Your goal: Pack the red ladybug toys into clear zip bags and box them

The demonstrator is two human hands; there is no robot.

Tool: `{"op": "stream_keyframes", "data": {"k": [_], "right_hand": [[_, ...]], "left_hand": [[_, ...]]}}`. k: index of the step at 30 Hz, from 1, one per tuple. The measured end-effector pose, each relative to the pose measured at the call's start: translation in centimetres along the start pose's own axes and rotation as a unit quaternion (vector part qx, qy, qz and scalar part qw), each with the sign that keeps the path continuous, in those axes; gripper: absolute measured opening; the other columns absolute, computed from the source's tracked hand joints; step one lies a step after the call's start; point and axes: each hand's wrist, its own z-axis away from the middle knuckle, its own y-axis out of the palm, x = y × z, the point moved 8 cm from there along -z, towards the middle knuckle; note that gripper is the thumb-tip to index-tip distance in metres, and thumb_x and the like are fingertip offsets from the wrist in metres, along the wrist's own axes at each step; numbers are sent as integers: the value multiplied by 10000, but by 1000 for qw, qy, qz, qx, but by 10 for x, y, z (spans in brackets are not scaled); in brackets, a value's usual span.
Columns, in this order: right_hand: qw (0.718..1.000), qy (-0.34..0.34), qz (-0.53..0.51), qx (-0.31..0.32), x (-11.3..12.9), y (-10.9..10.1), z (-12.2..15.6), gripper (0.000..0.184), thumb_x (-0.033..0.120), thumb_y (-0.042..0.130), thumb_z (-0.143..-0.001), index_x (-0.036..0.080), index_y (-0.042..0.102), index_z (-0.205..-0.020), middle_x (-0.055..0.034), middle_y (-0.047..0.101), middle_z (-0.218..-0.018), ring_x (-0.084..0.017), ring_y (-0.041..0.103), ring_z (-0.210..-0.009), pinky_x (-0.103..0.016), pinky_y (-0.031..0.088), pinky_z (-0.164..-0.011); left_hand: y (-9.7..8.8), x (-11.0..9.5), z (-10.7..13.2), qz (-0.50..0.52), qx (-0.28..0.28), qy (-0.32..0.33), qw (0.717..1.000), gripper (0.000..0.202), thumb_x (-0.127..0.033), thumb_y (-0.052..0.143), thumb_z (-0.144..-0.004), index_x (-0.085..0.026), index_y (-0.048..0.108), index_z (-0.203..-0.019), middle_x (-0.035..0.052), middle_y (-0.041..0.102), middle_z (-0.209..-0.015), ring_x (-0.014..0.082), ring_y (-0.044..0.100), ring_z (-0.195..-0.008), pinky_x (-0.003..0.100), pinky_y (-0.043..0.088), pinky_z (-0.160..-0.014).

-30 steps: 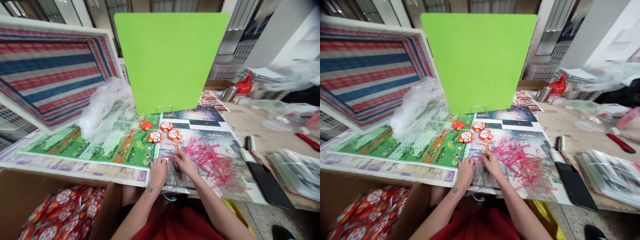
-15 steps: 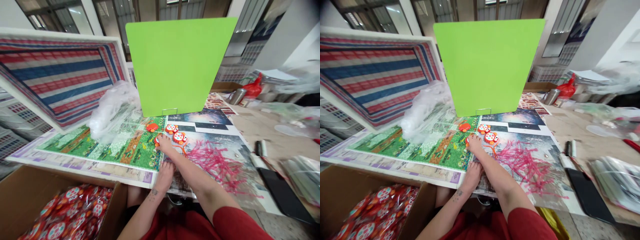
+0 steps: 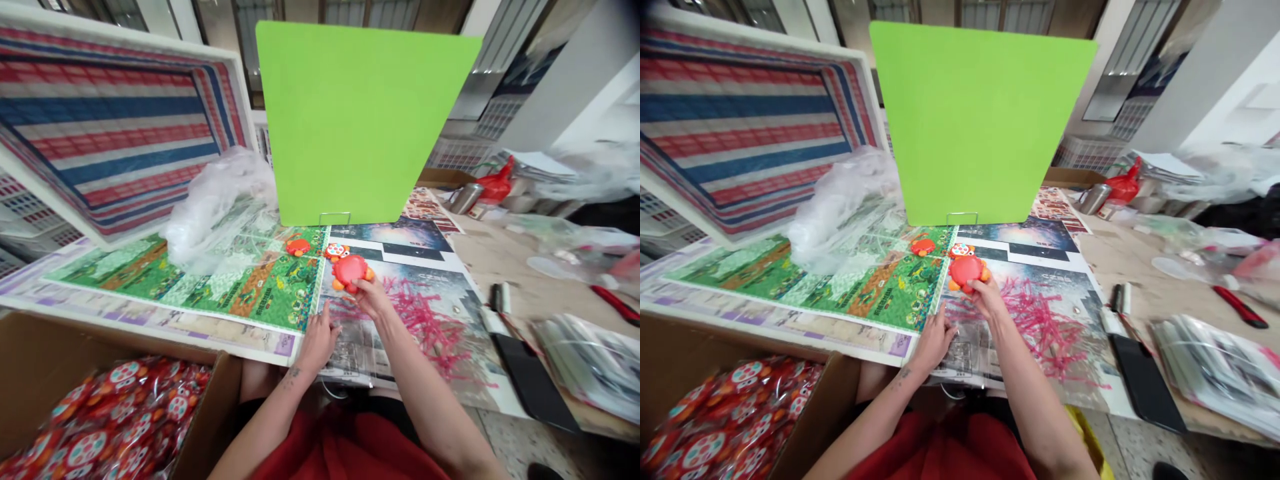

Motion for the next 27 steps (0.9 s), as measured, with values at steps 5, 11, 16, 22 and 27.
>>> {"op": "stream_keyframes", "data": {"k": [5, 11, 16, 22, 27], "right_hand": [[972, 38, -234, 10, 1, 6, 42, 466, 288, 805, -628, 221, 623, -1051, -46, 711, -1021, -244, 673, -937, -404, 567, -839], [983, 0, -174, 51, 17, 18, 50, 674, 259, 845, -620, 286, 532, -1217, -22, 684, -1111, -211, 666, -973, -377, 554, -880], [997, -36, -18, 70, 6, 12, 43, 646, 314, 805, -685, 277, 510, -1259, -46, 635, -1247, -224, 615, -1107, -397, 493, -979], [979, -44, 170, 107, -32, 5, 31, 438, 448, 675, -796, 210, 596, -1154, -62, 676, -1117, -234, 628, -1031, -415, 476, -965], [955, -58, 256, 135, -41, 13, 28, 403, 479, 571, -867, 210, 620, -1162, -60, 677, -1144, -231, 618, -1059, -402, 455, -985]], "left_hand": [[-3, -3, 0, 22, -5, 18, 1000, 615, -254, 551, -912, -137, 279, -1451, 50, 632, -901, 253, 553, -932, 454, 417, -952], [-4, -6, 0, -34, -7, 39, 999, 136, -265, 529, -932, -147, 559, -992, 69, 607, -880, 252, 556, -906, 426, 446, -878], [0, -13, 3, -93, -10, 99, 991, 124, -206, 472, -959, -185, 578, -1020, 63, 621, -986, 239, 545, -976, 440, 411, -941], [-5, -15, 7, -107, -50, 123, 985, 153, -219, 529, -944, -218, 607, -1075, 40, 631, -942, 222, 540, -933, 380, 412, -883], [-18, -16, 10, -69, -104, 115, 986, 111, -280, 562, -933, -185, 608, -968, 36, 660, -922, 216, 532, -887, 360, 401, -822]]}}
